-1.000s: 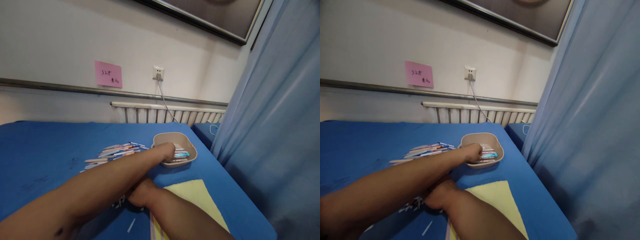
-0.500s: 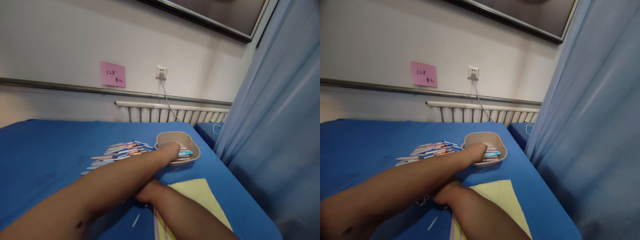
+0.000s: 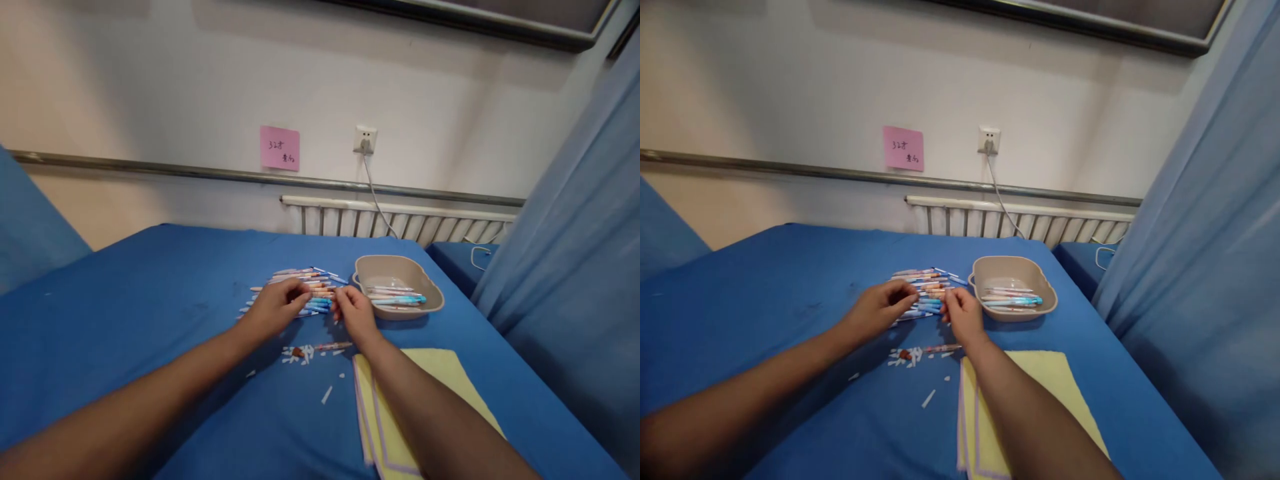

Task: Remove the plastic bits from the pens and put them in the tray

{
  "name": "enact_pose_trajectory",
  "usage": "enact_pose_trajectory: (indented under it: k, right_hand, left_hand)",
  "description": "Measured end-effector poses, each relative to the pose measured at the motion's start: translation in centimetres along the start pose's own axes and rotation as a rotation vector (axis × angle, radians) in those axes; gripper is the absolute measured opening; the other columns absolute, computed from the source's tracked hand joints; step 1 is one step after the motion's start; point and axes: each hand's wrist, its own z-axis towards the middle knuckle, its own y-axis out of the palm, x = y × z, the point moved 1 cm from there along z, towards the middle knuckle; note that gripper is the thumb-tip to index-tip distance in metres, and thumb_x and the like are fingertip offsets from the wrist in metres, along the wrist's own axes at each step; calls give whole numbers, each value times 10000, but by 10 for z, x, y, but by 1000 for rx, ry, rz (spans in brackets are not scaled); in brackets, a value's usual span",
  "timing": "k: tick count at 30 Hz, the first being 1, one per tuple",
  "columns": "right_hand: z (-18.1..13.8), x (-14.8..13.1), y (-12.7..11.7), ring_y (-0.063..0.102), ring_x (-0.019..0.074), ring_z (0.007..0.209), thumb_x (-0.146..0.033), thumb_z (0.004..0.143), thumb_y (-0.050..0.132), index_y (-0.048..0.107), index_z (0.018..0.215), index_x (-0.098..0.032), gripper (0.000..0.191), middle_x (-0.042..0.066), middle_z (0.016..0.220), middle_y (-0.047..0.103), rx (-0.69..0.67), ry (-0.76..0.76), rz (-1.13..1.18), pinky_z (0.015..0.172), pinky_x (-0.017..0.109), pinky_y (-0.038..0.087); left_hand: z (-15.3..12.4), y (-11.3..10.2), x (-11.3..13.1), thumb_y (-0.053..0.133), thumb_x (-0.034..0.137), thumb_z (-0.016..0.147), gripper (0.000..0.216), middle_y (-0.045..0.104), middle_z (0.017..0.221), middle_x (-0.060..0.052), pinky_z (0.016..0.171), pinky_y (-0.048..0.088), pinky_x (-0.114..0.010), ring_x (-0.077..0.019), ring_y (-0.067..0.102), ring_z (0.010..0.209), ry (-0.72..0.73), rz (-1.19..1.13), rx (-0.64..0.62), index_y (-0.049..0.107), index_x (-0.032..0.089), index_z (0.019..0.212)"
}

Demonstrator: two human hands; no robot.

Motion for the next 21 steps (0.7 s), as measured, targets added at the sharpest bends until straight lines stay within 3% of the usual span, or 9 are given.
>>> enact_pose_trajectory:
  k: [3,5,11,14,21]
  right_hand:
    - [-2,2,-5,471,90,447,-521,834,480,521,696,-183,366,-34,580,545,-19,-2,-15,473,210,395]
    - [-5,3,-7,469,92,451,-513,840,477,535,707,-184,360,-34,585,547,-56,-17,-76,484,214,390]
    - [-21,-7,-12,460,113,510,-384,827,545,582,693,-194,236,-36,562,518,-326,-165,-436,506,222,350]
    - [-27,-12,-9,469,120,527,-328,836,537,600,711,-197,192,-33,562,523,-362,-230,-511,530,230,350]
    - [-26,0,-1,538,135,594,-283,858,508,625,780,-194,166,-9,658,601,-364,-195,-581,580,245,405]
  left_hand:
    - [-42,-17,-46,555,401,775,246,635,701,-4,614,428,-252,-160,571,652,-151,-71,163,628,168,800]
    - [-57,-22,-64,563,422,760,267,635,686,-2,617,429,-251,-162,572,647,-208,-102,220,634,167,792]
    - [-56,-33,-77,557,446,764,303,636,721,-12,618,440,-247,-158,569,660,-199,-208,255,626,160,837]
    - [-51,-38,-87,554,435,767,291,630,718,-12,628,445,-256,-158,571,666,-200,-207,246,619,159,833]
    - [-51,-40,-96,529,403,775,251,632,711,6,611,422,-239,-154,562,651,-219,-72,170,625,174,810]
